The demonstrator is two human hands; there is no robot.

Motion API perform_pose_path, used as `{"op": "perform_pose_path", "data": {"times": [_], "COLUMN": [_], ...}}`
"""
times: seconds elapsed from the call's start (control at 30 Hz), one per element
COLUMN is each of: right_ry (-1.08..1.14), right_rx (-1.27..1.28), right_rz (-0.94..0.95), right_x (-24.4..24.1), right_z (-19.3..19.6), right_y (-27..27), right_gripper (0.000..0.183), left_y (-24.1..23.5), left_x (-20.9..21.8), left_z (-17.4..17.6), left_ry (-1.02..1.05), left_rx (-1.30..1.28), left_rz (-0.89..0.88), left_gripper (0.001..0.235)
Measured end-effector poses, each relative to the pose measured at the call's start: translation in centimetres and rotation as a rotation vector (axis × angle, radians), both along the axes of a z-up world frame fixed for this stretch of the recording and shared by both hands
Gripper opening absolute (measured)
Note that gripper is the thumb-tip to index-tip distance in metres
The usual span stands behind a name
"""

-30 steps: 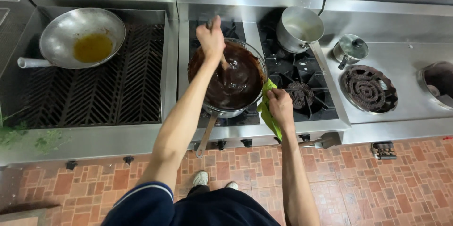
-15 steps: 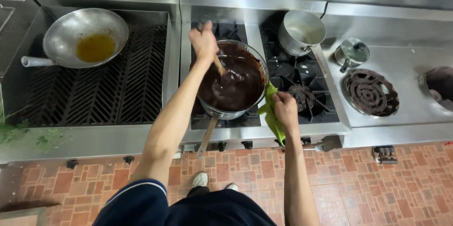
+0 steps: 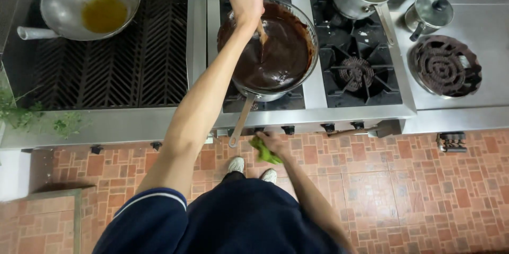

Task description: The person stirs a dark, thick liquid in a pot on a gas stove using a wooden spoon. They hold the pot handle with a green cloth while stirring continuously. The person then turns off the gas burner.

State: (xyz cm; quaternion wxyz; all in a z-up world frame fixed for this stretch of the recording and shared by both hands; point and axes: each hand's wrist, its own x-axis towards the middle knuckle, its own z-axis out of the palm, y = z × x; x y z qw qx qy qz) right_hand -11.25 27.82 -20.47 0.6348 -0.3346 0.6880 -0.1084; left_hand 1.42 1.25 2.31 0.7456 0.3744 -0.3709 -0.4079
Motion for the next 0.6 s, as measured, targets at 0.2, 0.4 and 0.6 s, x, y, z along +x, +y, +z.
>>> {"op": "perform_pose_path", "data": {"times": [0.2,0.4,0.6], "right_ry": [0.422,0.322,0.291], "right_rx": [-0.241,-0.125,-0.229], "right_rz": [0.184,0.037,0.000], "right_x": [-0.1,0.6,0.1], "right_z": [-16.3,-16.1,-17.6], "right_y": [-2.3,-2.0,-1.9], "right_gripper": [0.053,0.038,0.040], "left_y": [0.7,0.9,0.0], "left_x": [0.0,0.1,-0.6], "left_z": [0.6,0.9,0.1], "left_ry": [-0.032,0.026,-0.049], "left_rx": [0.037,0.061,0.010], "left_rz": [0.037,0.014,0.022], "left_gripper": [0.050,0.049,0.052]}}
